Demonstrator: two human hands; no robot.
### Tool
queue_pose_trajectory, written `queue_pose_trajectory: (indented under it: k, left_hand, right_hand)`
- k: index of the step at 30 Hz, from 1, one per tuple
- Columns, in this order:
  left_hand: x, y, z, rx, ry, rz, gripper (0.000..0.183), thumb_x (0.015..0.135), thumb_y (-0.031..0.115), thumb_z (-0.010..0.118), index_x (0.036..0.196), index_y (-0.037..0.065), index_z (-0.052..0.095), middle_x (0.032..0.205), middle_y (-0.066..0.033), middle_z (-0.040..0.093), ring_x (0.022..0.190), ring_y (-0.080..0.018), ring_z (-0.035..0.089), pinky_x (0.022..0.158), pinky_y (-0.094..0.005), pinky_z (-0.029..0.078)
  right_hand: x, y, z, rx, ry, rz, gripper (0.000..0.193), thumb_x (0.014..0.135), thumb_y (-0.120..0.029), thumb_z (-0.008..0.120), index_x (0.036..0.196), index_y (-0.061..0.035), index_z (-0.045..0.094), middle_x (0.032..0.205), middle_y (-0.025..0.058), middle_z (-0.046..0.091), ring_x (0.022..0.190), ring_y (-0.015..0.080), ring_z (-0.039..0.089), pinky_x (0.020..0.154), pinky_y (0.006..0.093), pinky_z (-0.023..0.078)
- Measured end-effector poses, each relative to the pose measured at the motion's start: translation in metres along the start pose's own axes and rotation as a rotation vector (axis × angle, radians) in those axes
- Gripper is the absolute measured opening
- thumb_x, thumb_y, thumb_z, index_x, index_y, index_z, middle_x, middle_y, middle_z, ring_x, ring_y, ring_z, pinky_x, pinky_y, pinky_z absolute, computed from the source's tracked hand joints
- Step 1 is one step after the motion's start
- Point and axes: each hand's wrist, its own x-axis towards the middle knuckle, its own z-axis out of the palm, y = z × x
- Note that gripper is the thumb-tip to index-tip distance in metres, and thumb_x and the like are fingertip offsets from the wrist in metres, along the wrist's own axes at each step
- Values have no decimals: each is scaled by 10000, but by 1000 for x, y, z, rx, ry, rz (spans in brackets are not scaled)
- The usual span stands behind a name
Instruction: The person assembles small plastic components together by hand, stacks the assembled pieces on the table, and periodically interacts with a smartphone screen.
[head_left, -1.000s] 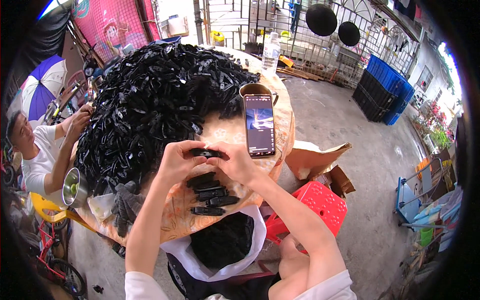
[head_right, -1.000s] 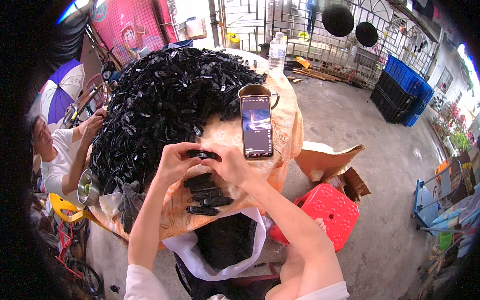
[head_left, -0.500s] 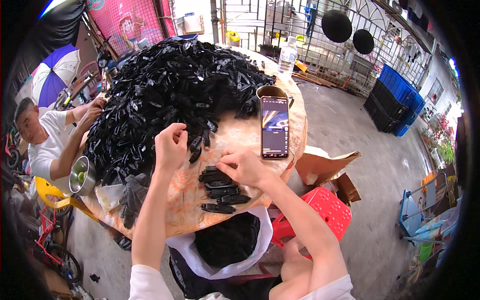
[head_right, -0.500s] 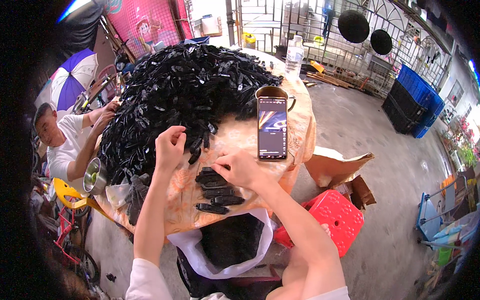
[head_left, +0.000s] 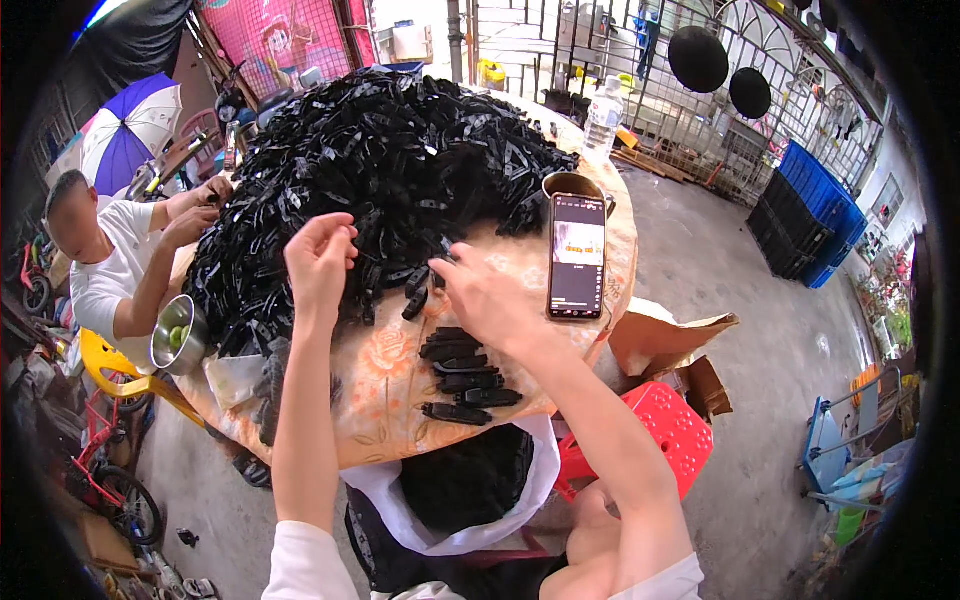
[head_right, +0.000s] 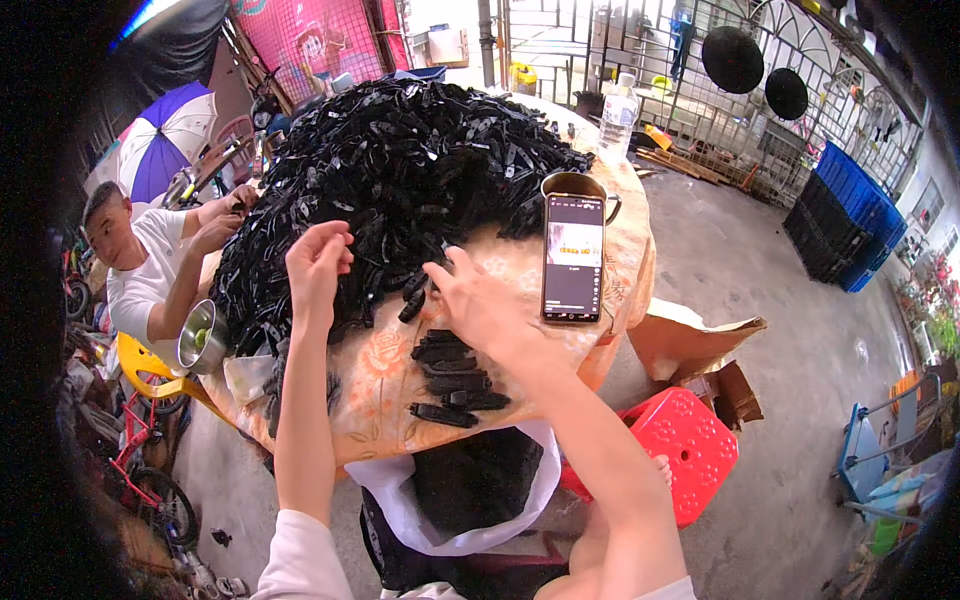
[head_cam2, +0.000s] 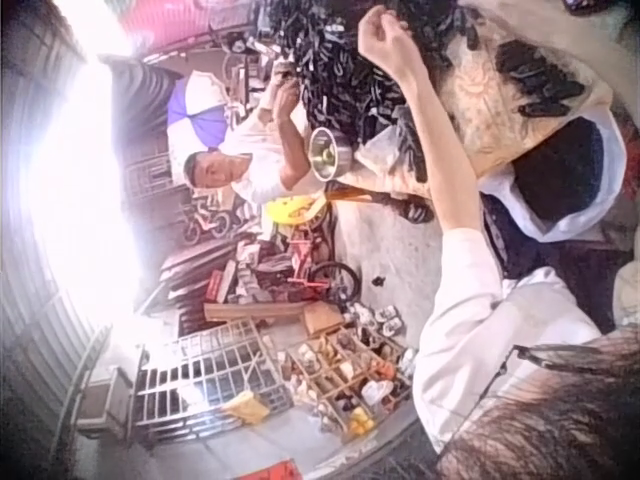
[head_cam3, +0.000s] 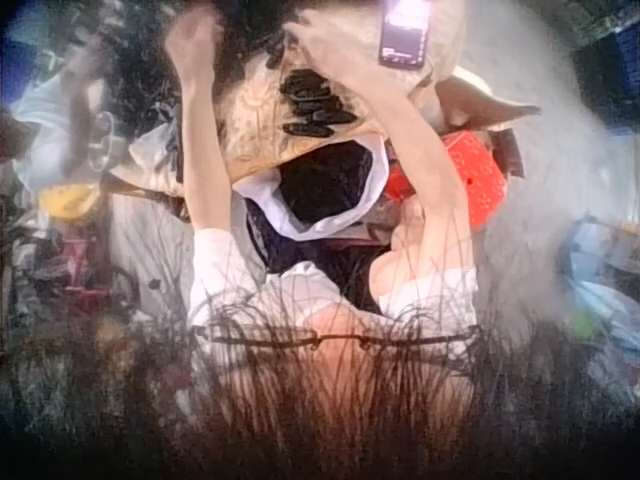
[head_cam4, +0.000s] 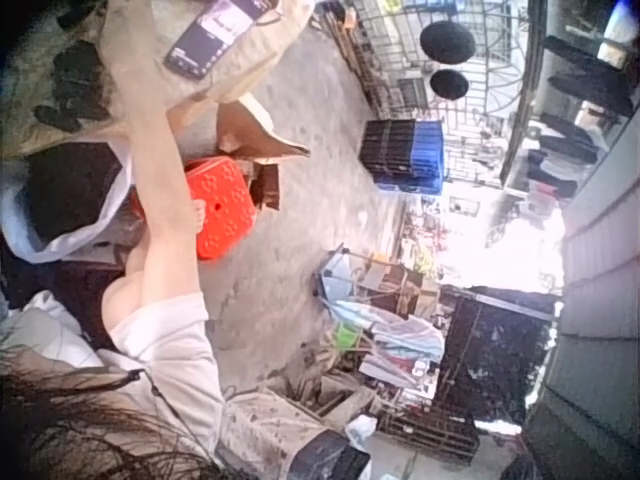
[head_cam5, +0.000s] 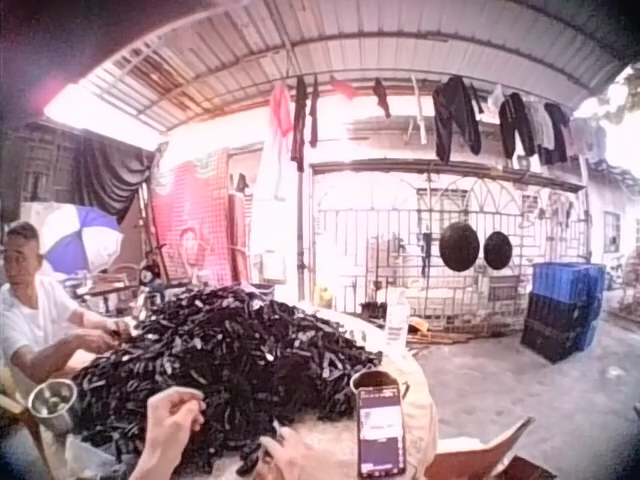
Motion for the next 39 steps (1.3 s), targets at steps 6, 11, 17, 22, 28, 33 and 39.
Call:
queue_pose_trajectory:
  k: [6,11,17,22,28,33,39]
  left_hand:
    - [-8,-29,13,492,-134,342,178,796,-35,618,958,-16,690,876,-156,692,795,-277,669,744,-327,527]
    - [-15,-35,7,797,-365,402,329,717,2,684,1046,12,686,1101,-154,656,1126,-339,553,996,-407,439]
    - [-16,-35,12,897,-434,455,359,699,-10,684,1058,-14,673,1081,-151,659,1115,-343,555,988,-406,445]
    - [-21,-32,22,839,-294,467,394,744,29,699,1134,12,646,1140,-154,623,1105,-334,549,973,-395,436]
    - [-23,-40,28,1034,-247,468,424,840,204,671,1241,81,606,1319,-174,523,1267,-353,434,1002,-471,402]
    - [-17,-46,34,1018,-167,478,331,820,193,688,1113,43,651,1262,-161,578,1207,-349,493,970,-443,428]
    - [-7,-50,26,800,-24,456,150,751,31,689,893,-17,689,976,-151,701,921,-333,646,874,-394,503]
  right_hand:
    - [20,6,12,-8,-195,70,319,856,-105,608,1174,-128,623,1098,150,611,961,358,637,814,431,533]
    - [15,9,12,108,-116,110,245,859,-102,604,1103,-93,625,981,160,625,917,365,633,785,449,519]
    - [4,18,18,250,110,125,224,879,-91,578,1097,-55,618,984,173,622,903,383,628,789,454,519]
    - [1,22,25,230,180,128,240,871,-119,594,1097,-48,635,981,168,620,887,381,634,785,456,523]
    - [3,17,19,362,188,240,251,850,-140,617,1057,-5,655,1006,169,655,901,305,654,806,387,520]
    - [4,14,17,398,165,273,214,842,-164,631,1004,-30,671,935,164,672,865,337,658,789,408,524]
    - [3,18,21,512,189,287,249,867,-161,662,1047,11,661,946,129,696,766,187,665,694,316,531]
